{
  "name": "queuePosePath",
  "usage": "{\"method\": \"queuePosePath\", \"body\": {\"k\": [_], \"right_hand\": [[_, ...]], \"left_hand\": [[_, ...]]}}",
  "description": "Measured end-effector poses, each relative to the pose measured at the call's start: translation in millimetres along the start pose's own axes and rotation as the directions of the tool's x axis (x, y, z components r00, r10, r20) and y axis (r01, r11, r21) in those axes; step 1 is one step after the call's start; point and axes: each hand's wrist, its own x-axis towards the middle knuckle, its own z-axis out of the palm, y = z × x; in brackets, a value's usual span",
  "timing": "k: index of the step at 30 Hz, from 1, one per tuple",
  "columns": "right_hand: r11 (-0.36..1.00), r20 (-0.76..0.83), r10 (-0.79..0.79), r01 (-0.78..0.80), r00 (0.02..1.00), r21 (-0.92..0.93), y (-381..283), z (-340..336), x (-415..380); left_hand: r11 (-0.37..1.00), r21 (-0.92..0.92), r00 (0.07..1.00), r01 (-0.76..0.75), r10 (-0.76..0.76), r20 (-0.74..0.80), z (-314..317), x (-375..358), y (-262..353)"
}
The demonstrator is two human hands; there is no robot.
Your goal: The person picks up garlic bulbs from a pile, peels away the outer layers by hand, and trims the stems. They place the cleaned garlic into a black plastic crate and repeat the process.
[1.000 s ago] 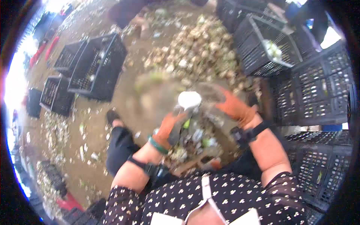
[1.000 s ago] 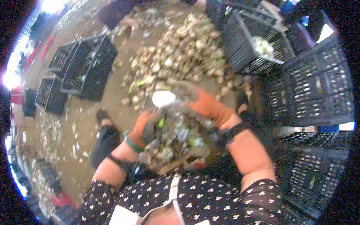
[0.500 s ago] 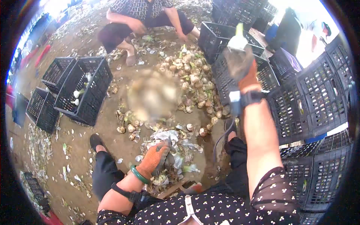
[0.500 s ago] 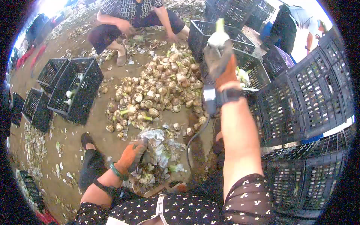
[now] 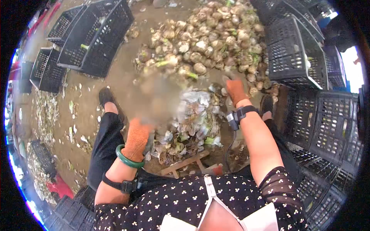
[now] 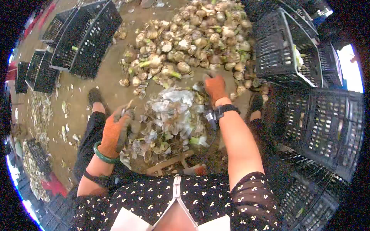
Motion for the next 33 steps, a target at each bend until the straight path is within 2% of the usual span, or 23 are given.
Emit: {"method": "queuePosePath", "body": {"k": [1,3,4,6,8,9,10,11,13,16,17,20,21,22,23,24,25,26,28,29,31,32,33], "right_hand": [[1.000,0.021,-0.005,0.005,1.000,0.002,-15.1,7.7,-0.6],[0.964,-0.198,-0.035,0.085,0.979,0.251,-33.4,22.0,7.0],[0.960,-0.353,-0.190,0.248,0.916,0.128,-37.4,38.7,19.6],[0.882,-0.014,-0.460,0.454,0.888,-0.126,-64.2,33.9,34.1],[0.804,0.160,-0.475,0.501,0.865,-0.320,-67.3,61.9,53.8],[0.776,0.303,-0.359,0.463,0.883,-0.428,-70.9,72.3,62.6],[0.878,0.208,-0.341,0.389,0.917,-0.279,-75.8,68.2,57.3],[0.748,0.252,-0.385,0.460,0.888,-0.478,-79.9,71.8,60.2],[0.875,0.085,-0.352,0.360,0.932,-0.323,-75.6,68.5,49.7],[0.898,-0.084,-0.378,0.343,0.922,-0.276,-56.7,71.8,35.7],[0.961,0.066,-0.230,0.238,0.971,-0.143,-52.2,65.8,32.6],[0.995,0.026,-0.070,0.072,0.997,-0.066,-26.8,60.9,0.2],[0.943,0.083,0.056,-0.081,0.995,0.324,-8.1,71.7,2.3],[0.724,0.183,0.146,-0.231,0.972,0.650,4.6,72.3,1.3],[0.692,0.331,0.105,-0.308,0.938,0.653,-12.1,24.4,-22.3],[0.364,0.407,0.012,-0.384,0.913,0.849,-21.2,5.6,-33.3],[-0.017,0.443,-0.110,-0.448,0.890,0.894,-30.9,-7.7,-43.5],[-0.012,0.440,-0.123,-0.445,0.889,0.896,-46.8,-29.7,-57.8],[-0.210,0.284,-0.164,-0.315,0.945,0.926,-76.6,-76.6,-91.0],[-0.208,0.272,-0.169,-0.304,0.947,0.930,-79.8,-90.3,-99.0],[0.362,0.043,-0.253,0.054,0.966,0.931,-81.9,-113.0,-116.4],[0.300,-0.038,-0.314,0.137,0.949,0.944,-99.7,-133.7,-138.1],[0.371,0.004,-0.266,0.098,0.964,0.924,-111.0,-152.9,-161.1]], "left_hand": [[0.999,-0.042,0.999,0.023,-0.025,-0.038,-7.7,0.5,-6.3],[0.999,0.035,0.999,0.010,-0.009,-0.042,-4.3,-2.4,2.2],[0.998,0.065,0.994,-0.010,0.017,-0.111,-4.6,-6.5,-1.0],[0.979,0.186,0.980,-0.085,0.116,-0.161,-6.2,-9.7,-11.0],[0.996,0.087,0.996,0.030,-0.022,-0.090,-8.0,-8.5,-6.8],[0.991,0.114,0.997,0.064,-0.058,-0.055,-5.8,-11.3,0.6],[0.984,0.146,0.994,0.107,-0.103,-0.032,-6.8,-14.2,8.4],[0.985,0.149,0.997,0.082,-0.079,-0.028,-7.0,-13.7,13.3],[0.985,0.091,0.988,0.145,-0.149,0.038,-2.5,-18.4,21.9],[0.988,0.112,0.991,0.108,-0.116,0.068,-0.5,-21.1,20.1],[0.990,0.130,0.995,0.059,-0.070,0.078,-1.6,-19.6,10.8],[0.961,0.270,0.994,-0.055,0.026,0.109,3.3,-23.9,14.8],[0.942,0.313,0.988,-0.117,0.078,0.134,7.9,-24.8,20.5],[0.943,0.307,0.986,-0.130,0.091,0.138,11.7,-24.3,23.9],[0.912,0.358,0.974,-0.200,0.146,0.174,15.3,-22.5,25.7],[0.875,0.407,0.960,-0.261,0.190,0.206,18.4,-22.5,27.3],[0.876,0.407,0.961,-0.260,0.195,0.195,21.4,-23.4,29.5],[0.853,0.401,0.938,-0.333,0.258,0.232,25.2,-22.2,33.4],[0.821,0.394,0.906,-0.413,0.327,0.268,34.2,-21.5,41.0],[0.861,0.351,0.923,-0.367,0.291,0.251,40.4,-20.4,45.2],[0.895,0.307,0.937,-0.323,0.257,0.238,55.6,-24.6,62.3],[0.866,0.302,0.908,-0.398,0.326,0.262,61.2,-31.4,74.3],[0.837,0.300,0.883,-0.458,0.388,0.265,63.6,-38.4,82.1]]}}
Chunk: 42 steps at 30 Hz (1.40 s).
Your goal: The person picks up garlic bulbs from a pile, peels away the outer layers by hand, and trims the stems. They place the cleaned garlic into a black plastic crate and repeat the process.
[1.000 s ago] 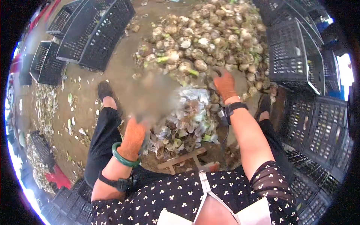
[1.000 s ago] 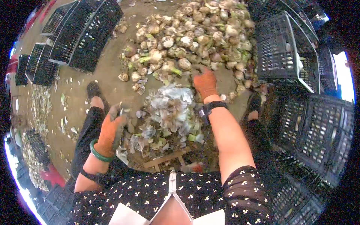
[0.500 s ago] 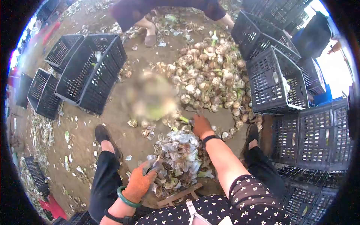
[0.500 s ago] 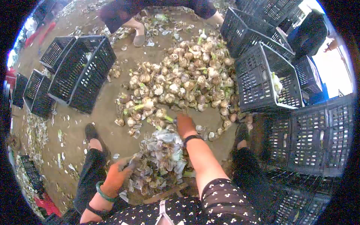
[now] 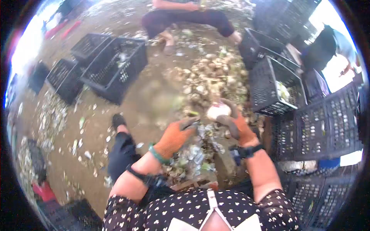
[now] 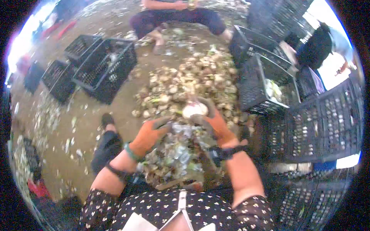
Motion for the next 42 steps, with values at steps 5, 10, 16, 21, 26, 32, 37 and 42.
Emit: {"method": "queuePosePath", "body": {"k": [5,10,16,21,26,32,37,42], "right_hand": [[0.264,0.377,-0.541,0.577,0.752,-0.773,-20.0,-2.8,-42.5],[0.193,0.387,-0.525,0.549,0.758,-0.813,-17.7,11.4,-60.4],[0.314,0.287,-0.583,0.537,0.760,-0.783,-8.6,16.9,-55.1],[0.748,0.124,-0.396,0.398,0.910,-0.530,20.9,8.5,-40.6],[0.948,0.108,0.040,-0.072,0.993,0.309,35.5,-21.6,-29.5],[0.986,0.274,0.062,-0.101,0.960,0.133,55.8,-21.7,-26.1],[0.750,-0.154,0.053,-0.141,0.987,-0.646,108.4,-50.6,30.6],[0.635,0.015,0.082,-0.064,0.997,0.770,20.8,26.6,-15.1]], "left_hand": [[0.970,-0.119,0.968,-0.211,0.224,0.110,18.3,1.4,13.2],[0.945,-0.250,0.961,-0.212,0.248,0.123,42.4,5.9,-4.0],[0.934,-0.289,0.965,-0.210,0.245,0.092,29.6,5.2,-0.7],[0.980,0.115,0.986,-0.164,0.166,-0.011,31.0,12.2,-10.2],[0.903,-0.214,0.927,-0.374,0.370,-0.057,28.1,22.5,-15.7],[0.940,-0.339,0.992,-0.042,0.080,0.097,23.2,32.3,-11.4],[0.926,-0.230,0.941,-0.298,0.326,0.094,25.2,34.9,-17.8],[0.796,0.082,0.767,-0.600,0.601,-0.223,32.3,26.2,-5.7]]}}
